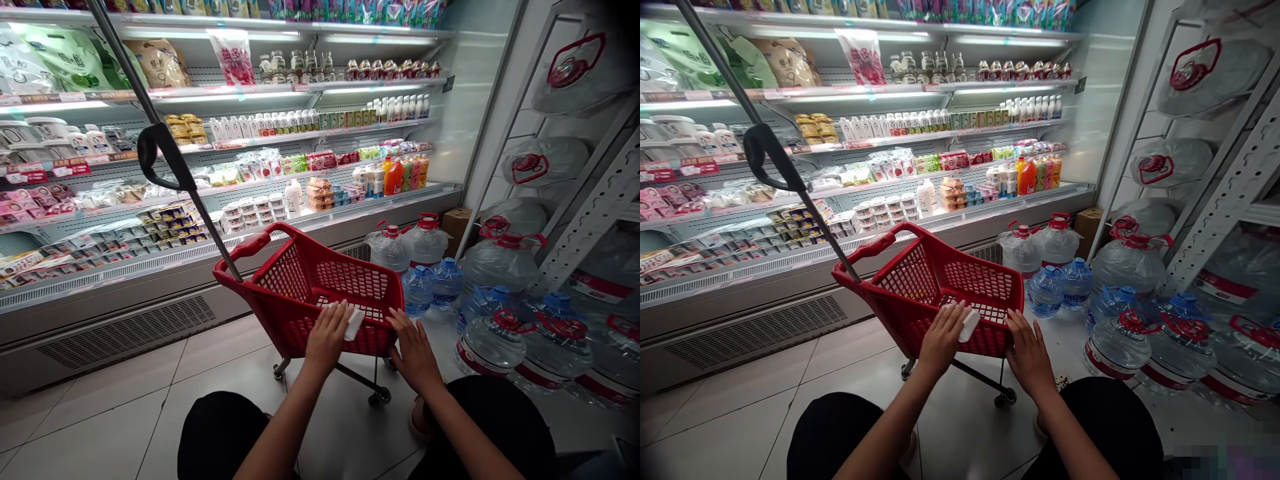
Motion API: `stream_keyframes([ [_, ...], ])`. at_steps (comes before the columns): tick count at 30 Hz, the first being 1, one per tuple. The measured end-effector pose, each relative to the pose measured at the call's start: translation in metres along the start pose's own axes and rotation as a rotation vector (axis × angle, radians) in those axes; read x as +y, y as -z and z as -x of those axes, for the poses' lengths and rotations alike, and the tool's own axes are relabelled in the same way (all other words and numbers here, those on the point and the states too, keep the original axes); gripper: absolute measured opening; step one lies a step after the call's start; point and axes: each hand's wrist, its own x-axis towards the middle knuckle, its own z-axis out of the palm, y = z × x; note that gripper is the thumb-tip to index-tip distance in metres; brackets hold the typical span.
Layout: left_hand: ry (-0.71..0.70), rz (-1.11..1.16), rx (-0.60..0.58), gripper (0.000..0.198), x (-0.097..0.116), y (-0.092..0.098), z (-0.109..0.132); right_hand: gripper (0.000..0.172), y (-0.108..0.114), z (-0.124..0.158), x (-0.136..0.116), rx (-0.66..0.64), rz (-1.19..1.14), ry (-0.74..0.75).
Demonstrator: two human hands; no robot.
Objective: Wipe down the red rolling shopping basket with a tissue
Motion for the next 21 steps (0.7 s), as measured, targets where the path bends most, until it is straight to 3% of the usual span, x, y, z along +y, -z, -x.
stream_keyframes([
  [2,0.084,-0.016,0.009,0.069,-0.012,0.002,0.006,0.065,-0.003,0.000,0.000,0.019,-0.017,-0.015],
  [5,0.142,-0.022,0.032,0.067,-0.002,-0.003,0.006,0.063,-0.009,-0.001,-0.001,0.053,-0.056,-0.053],
  [9,0.042,-0.001,0.015,0.064,0.019,-0.006,-0.003,0.056,-0.002,-0.001,-0.001,0.034,-0.058,-0.065],
  [13,-0.039,0.022,-0.029,0.064,0.005,0.005,-0.008,0.052,0.015,-0.003,0.004,-0.022,-0.018,-0.054],
  [16,0.028,0.023,-0.040,0.062,0.000,0.007,-0.011,0.054,0.023,-0.007,0.005,-0.032,0.023,-0.069],
  [21,0.026,0.052,-0.030,0.062,0.040,-0.004,-0.027,0.073,0.024,-0.025,-0.018,-0.018,0.120,-0.101],
])
